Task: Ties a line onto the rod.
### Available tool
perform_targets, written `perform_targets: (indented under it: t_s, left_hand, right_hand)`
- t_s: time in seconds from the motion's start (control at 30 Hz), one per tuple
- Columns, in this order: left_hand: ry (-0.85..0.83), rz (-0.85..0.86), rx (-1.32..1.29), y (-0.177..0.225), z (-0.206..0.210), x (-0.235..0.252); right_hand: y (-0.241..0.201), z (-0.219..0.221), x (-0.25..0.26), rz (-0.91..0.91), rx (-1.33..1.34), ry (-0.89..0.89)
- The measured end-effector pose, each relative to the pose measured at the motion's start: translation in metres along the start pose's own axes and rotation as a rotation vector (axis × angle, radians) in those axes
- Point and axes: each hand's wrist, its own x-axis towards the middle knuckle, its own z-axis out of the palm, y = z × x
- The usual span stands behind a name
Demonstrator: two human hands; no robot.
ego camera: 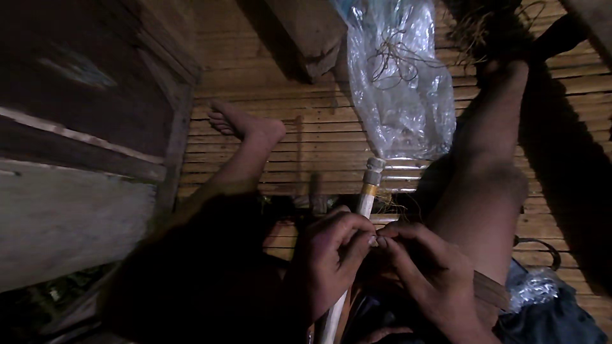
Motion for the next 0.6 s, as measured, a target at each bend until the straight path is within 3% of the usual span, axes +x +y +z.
perform_targets:
  t_s: [0.33,0.6]
  left_hand:
    - [0.042,-0.053,0.083,0.0093,0.0051,0.002]
    - [0.243,-0.044,0.069,0.0008,0.0074,0.0024]
  right_hand:
    - [-0.0006,0.006,-0.0039,-0.021,0.028,0.01]
    - [0.0036,0.0087,-0.0093,-0.057,0.027,0.033]
